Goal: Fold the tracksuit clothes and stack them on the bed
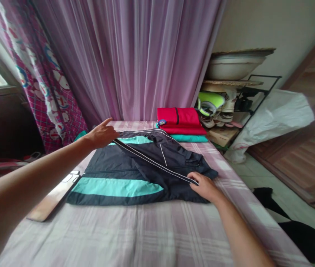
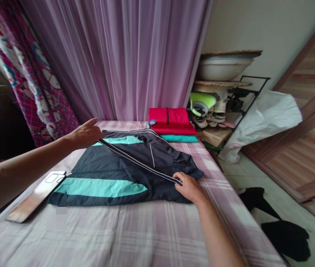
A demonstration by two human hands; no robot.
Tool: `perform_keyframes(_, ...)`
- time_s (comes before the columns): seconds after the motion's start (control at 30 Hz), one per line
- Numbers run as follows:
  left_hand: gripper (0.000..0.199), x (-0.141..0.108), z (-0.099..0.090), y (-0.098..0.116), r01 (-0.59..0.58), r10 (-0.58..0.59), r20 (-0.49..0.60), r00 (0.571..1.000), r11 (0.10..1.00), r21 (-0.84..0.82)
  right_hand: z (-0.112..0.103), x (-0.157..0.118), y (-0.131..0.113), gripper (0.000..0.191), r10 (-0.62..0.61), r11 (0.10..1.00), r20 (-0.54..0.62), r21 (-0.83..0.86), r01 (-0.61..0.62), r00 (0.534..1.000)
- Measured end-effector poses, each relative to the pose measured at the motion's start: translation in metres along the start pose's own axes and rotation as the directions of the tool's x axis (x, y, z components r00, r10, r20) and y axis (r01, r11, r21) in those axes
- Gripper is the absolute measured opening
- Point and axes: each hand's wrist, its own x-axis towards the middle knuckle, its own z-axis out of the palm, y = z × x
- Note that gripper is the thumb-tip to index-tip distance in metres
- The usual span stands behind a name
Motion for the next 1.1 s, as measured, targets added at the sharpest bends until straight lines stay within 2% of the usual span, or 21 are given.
perform_keyframes(0.1,0.02,-0.058,-0.008,0.008,-0.02,0.016,0.08,0.997,0.998,0.053,0.0,-0.001,0.001,0.026,-0.013,1.0,-0.003,-0.025,0.013,1.0)
perform_keyframes(0.17,0.027,-0.099,-0.002,0.021,0.055,-0.059,0.088,0.994,0.997,0.058,0.001,-0.004,0.0,0.023,-0.022,0.998,-0.026,-0.064,0.02,0.999)
perform_keyframes(0.33,0.04,-0.184,0.04,0.059,0.253,-0.251,0.108,0.962,0.967,-0.008,0.01,-0.021,-0.005,0.018,-0.072,0.98,-0.192,-0.194,0.034,0.979)
perform_keyframes(0.47,0.044,-0.22,0.066,0.07,0.307,-0.306,0.018,0.952,0.95,-0.053,0.017,-0.032,-0.004,0.022,-0.069,0.967,-0.253,-0.253,0.003,0.965)
perform_keyframes(0.57,0.041,-0.231,0.077,0.07,0.286,-0.29,-0.056,0.955,0.956,-0.067,0.019,-0.034,-0.001,0.022,-0.045,0.969,-0.258,-0.246,-0.02,0.965)
perform_keyframes(0.63,0.041,-0.235,0.083,0.071,0.256,-0.262,-0.052,0.964,0.962,-0.09,0.021,-0.034,-0.001,0.022,-0.03,0.971,-0.281,-0.236,-0.039,0.959)
perform_keyframes(0.77,0.046,-0.242,0.091,0.069,0.266,-0.253,0.102,0.962,0.953,-0.147,0.022,-0.037,-0.007,0.024,-0.018,0.96,-0.316,-0.269,-0.071,0.948)
perform_keyframes(0.87,0.053,-0.243,0.083,0.06,0.291,-0.231,0.276,0.933,0.936,-0.199,0.013,-0.037,-0.018,0.029,0.019,0.93,-0.18,-0.358,-0.084,0.984)
perform_keyframes(0.97,0.043,-0.234,0.065,0.052,0.287,-0.168,0.393,0.904,0.921,-0.264,-0.002,-0.029,-0.04,0.037,0.14,0.883,-0.058,-0.445,-0.151,0.988)
perform_keyframes(1.03,0.04,-0.221,0.055,0.054,0.321,-0.212,0.374,0.903,0.911,-0.258,-0.01,-0.018,-0.066,0.042,0.161,0.875,-0.056,-0.454,-0.169,0.985)
perform_keyframes(1.1,0.048,-0.203,0.054,0.065,0.374,-0.303,0.296,0.906,0.901,-0.221,-0.008,-0.002,-0.102,0.051,0.079,0.902,-0.088,-0.418,-0.109,0.993)
